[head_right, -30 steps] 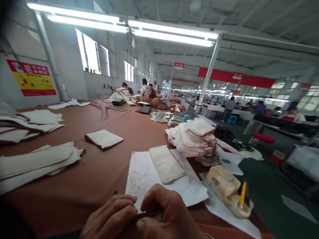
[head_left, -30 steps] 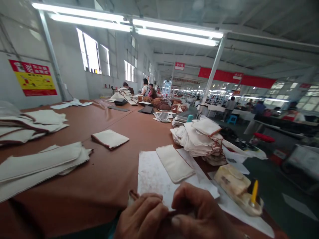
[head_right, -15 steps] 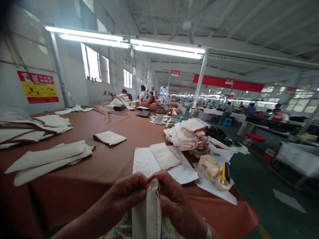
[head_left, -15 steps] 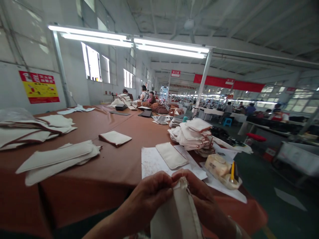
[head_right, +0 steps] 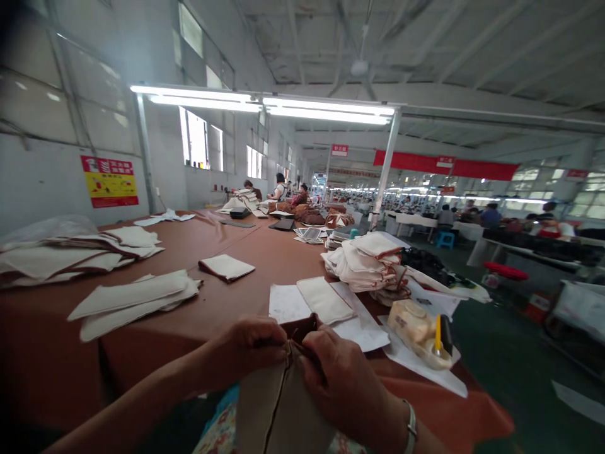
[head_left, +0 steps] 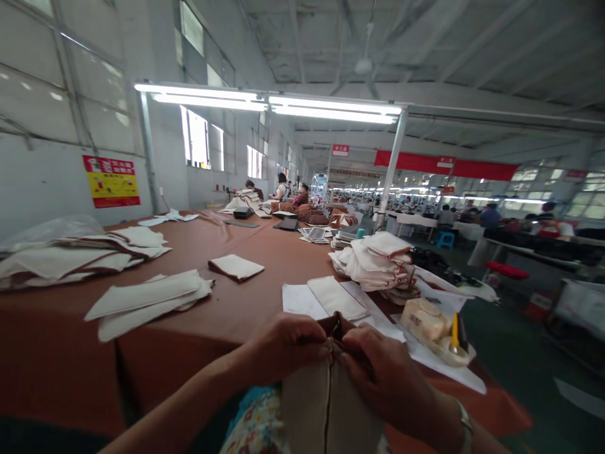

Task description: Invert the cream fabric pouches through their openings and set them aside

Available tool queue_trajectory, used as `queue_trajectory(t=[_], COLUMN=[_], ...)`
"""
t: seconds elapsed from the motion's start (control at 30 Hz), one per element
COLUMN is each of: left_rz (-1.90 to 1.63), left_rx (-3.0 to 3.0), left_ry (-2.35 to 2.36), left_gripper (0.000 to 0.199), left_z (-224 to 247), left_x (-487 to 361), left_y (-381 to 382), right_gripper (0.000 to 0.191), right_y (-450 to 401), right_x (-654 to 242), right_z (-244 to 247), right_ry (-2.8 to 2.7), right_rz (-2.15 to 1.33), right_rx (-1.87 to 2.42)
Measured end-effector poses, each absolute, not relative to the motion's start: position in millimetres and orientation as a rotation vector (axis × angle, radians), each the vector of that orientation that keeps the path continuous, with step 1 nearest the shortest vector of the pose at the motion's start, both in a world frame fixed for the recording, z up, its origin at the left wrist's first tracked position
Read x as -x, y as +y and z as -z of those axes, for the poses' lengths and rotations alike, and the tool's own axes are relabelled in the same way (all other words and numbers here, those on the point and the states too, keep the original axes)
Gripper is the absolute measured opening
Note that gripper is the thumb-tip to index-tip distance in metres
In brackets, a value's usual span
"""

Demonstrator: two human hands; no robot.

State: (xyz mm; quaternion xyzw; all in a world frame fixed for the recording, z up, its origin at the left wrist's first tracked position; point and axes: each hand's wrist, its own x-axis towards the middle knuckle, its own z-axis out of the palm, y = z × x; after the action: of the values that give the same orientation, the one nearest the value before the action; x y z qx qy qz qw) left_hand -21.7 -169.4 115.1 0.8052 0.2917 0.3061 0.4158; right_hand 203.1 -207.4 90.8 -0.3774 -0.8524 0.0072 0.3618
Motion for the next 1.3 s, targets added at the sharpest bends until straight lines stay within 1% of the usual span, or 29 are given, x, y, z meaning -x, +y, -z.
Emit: queue_trajectory(t=[0.1, 0.17, 0.3, 0.4, 0.5, 0.63, 0.73, 0.8, 0.87, 0.93, 0.97, 1.0, 1.07, 1.13, 1.17, 1.23, 1.3], left_rz=[-0.742, -0.695, -0.662, -0.68, -0.694, -0.639, -0.589, -0.578, -0.558, -0.512, -0.488, -0.468, -0.451, -0.436, -0.421, -0.387, -0.365], left_rx=[-2.162, -2.133, -1.883, -1.634, -1.507, -1.436, -1.343, -1.303, -1.283, -1.295, -1.314, -1.334, -1.365, -1.383, -1.389, -1.392, -1.393], left_ry=[0.731, 0.738, 0.77, 0.746, 0.764, 0.807, 0.718, 0.672, 0.645, 0.628, 0.622, 0.618, 0.61, 0.605, 0.606, 0.613, 0.635], left_gripper=[0.031, 0.033, 0.031, 0.027, 0.025, 0.041, 0.045, 0.042, 0.04, 0.04, 0.041, 0.042, 0.043, 0.045, 0.046, 0.047, 0.045], left_z=[-105.0, -95.5, -77.1, -68.1, -59.6, -47.3, -42.5, -41.9, -42.3, -43.1, -43.6, -44.2, -45.7, -47.5, -48.6, -50.9, -53.7], left_x=[25.2, 24.9, 19.5, 13.6, 8.5, 3.1, -2.4, -6.6, -10.3, -12.7, -13.5, -14.0, -14.5, -14.6, -14.5, -14.4, -14.6], left_y=[-165.4, -164.2, -163.4, -159.1, -149.7, -135.9, -129.2, -126.0, -123.0, -120.1, -118.8, -117.8, -116.7, -117.2, -117.8, -119.5, -121.4], right_gripper=[0.009, 0.008, 0.007, 0.009, 0.013, 0.024, 0.024, 0.024, 0.018, 0.012, 0.012, 0.013, 0.013, 0.013, 0.015, 0.018, 0.018], right_y=[-203.8, -201.2, -194.4, -188.0, -180.9, -172.6, -168.2, -166.1, -163.5, -159.5, -156.9, -154.1, -148.5, -145.2, -144.8, -146.9, -151.5], right_x=[-196.5, -193.3, -194.3, -197.1, -197.4, -197.9, -200.4, -201.9, -203.2, -205.7, -207.7, -210.4, -216.5, -221.6, -223.0, -223.2, -221.3], right_z=[-78.6, -67.1, -46.6, -38.5, -33.7, -24.3, -11.8, -4.2, -1.8, -7.2, -12.2, -18.1, -29.2, -35.4, -36.2, -34.5, -31.4], right_ry=[-2.216, -2.211, -2.157, -2.145, -2.155, -2.166, -2.155, -2.179, -2.199, -2.209, -2.187, -2.146, -1.97, -1.688, -1.543, -1.295, -1.141], right_rz=[-0.057, -0.131, -0.261, -0.259, -0.151, 0.171, 0.339, 0.375, 0.358, 0.188, 0.016, -0.225, -0.835, -1.368, -1.557, -1.77, -1.853], right_rx=[0.953, 0.942, 0.96, 0.955, 0.94, 0.893, 0.934, 0.964, 0.983, 1.007, 1.043, 1.089, 1.128, 1.03, 0.937, 0.777, 0.736])
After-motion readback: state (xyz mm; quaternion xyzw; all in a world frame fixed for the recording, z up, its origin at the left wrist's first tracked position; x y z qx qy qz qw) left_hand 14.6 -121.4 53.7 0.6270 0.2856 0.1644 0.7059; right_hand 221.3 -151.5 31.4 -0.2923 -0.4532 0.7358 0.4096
